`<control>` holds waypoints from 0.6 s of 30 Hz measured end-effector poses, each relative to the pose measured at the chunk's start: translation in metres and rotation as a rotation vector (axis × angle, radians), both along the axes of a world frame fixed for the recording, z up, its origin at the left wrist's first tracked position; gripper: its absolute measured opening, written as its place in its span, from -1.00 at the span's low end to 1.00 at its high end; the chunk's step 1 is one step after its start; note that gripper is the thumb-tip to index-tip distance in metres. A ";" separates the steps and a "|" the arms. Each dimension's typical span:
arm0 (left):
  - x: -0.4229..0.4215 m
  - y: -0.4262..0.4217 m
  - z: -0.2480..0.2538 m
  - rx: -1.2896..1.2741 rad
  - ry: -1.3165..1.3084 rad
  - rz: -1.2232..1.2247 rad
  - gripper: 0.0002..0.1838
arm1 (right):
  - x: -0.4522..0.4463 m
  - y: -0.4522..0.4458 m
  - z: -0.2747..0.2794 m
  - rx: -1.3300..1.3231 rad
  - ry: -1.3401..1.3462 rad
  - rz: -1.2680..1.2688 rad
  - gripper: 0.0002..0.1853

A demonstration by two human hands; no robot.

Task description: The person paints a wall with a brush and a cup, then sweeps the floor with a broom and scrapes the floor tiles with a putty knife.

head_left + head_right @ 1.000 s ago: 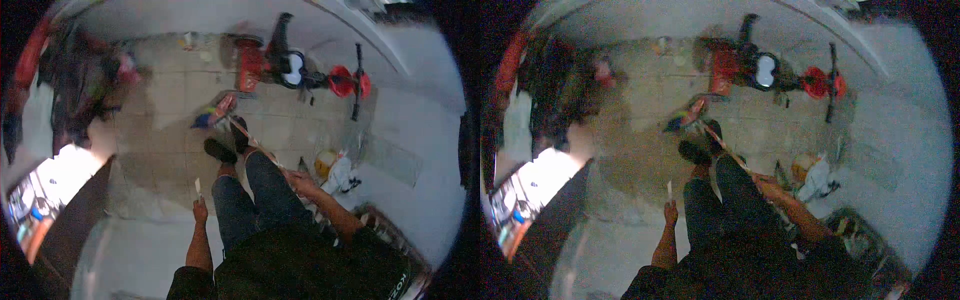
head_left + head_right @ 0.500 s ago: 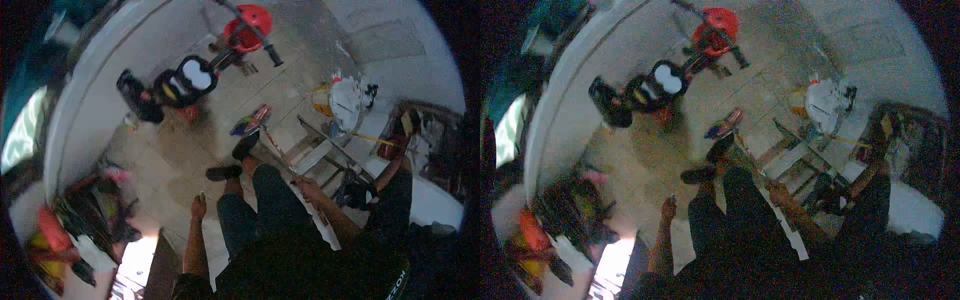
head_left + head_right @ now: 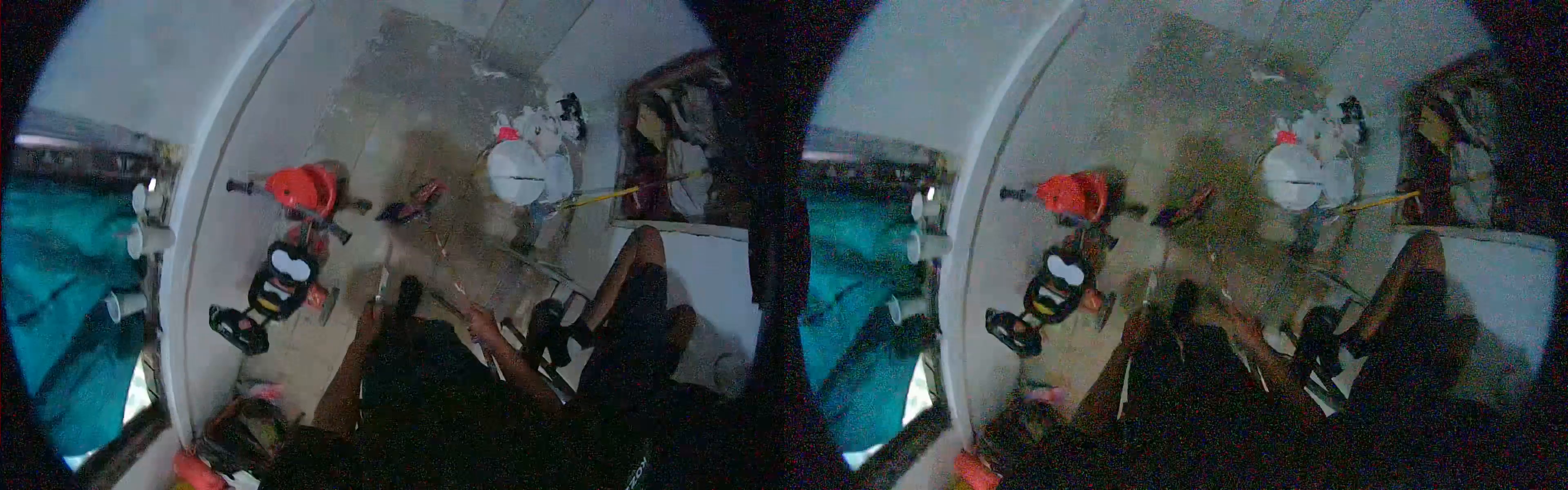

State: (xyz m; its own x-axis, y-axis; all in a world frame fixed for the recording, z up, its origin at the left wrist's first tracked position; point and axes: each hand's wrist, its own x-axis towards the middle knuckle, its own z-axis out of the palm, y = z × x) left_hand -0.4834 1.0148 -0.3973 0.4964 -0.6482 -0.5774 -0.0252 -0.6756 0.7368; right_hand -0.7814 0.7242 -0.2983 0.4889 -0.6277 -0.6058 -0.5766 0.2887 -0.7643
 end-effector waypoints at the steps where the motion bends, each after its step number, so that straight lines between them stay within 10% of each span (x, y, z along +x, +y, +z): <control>1: 0.019 -0.035 0.014 -0.010 -0.020 -0.028 -0.66 | 0.025 -0.017 0.047 0.163 0.098 -0.093 -0.62; 4: 0.072 -0.149 0.078 0.029 -0.012 -0.153 -0.65 | 0.080 -0.072 0.113 0.346 0.251 -0.239 -0.63; 6: 0.105 -0.209 0.125 0.021 0.018 -0.162 -0.60 | 0.074 -0.109 0.062 0.431 0.123 -0.280 -0.59; 9: 0.149 -0.229 0.008 -0.560 -0.003 0.200 -0.68 | 0.072 -0.163 -0.037 0.563 -0.273 -0.314 -0.53; 14: 0.230 -0.313 -0.008 -0.059 -0.066 -0.354 -0.74 | 0.175 -0.302 0.016 -0.498 0.832 0.603 -0.40; 18: 0.304 -0.379 0.063 -0.207 -0.049 -0.313 -0.73 | 0.248 -0.391 0.094 -0.103 0.316 0.021 -0.39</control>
State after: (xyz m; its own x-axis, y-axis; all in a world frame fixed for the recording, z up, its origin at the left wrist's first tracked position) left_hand -0.1793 0.6363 -0.3341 0.2800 -0.8733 -0.3986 -0.2456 -0.4665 0.8497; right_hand -0.5334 0.3329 -0.2040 0.3003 -0.6851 -0.6637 -0.7949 0.2047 -0.5711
